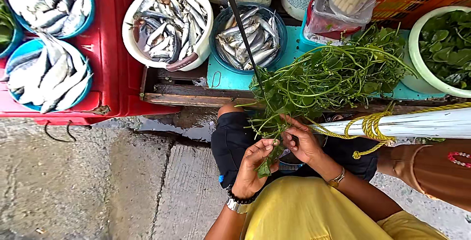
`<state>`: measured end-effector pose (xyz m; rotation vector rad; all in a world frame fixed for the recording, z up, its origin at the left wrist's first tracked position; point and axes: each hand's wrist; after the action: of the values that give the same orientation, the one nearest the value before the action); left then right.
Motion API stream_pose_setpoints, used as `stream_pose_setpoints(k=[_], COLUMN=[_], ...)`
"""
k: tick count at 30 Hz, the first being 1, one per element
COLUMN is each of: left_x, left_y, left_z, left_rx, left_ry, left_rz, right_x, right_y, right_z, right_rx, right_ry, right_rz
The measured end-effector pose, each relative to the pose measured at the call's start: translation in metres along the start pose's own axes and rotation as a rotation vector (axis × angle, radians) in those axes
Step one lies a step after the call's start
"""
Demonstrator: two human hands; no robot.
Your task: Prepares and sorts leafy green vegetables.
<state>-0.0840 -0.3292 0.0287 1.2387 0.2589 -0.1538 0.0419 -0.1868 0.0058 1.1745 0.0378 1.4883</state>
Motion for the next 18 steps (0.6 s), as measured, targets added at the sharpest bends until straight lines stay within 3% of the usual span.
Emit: stream_pose_setpoints(k=[7,13,18], left_x=[-0.002,-0.004,-0.003], left_y=[-0.012,-0.014,-0.020], left_z=[-0.005,-0.004,-0.006], left_rx=[0.004,-0.073,-0.092], left_ry=[-0.001,-0.015,-0.006], left_rz=[0.110,-0.079,-0.085], right_x=[-0.001,0.002,0.002], right_y=[-0.007,-0.009,-0.009], right_z=[0.000,-0.004,-0.004], right_rx=[0.118,0.123,0.095], right_ry=[0.018,-0.037,-0.196], right_rz=[-0.087,0.087,0.264])
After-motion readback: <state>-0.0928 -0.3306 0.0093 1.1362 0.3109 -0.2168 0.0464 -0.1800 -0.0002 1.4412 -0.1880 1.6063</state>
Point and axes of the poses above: each hand's wrist, its own z-axis away from the middle knuckle, its own y-axis out of the palm, x = y × z, and after that the axes turned 1 degree about x, right-handed
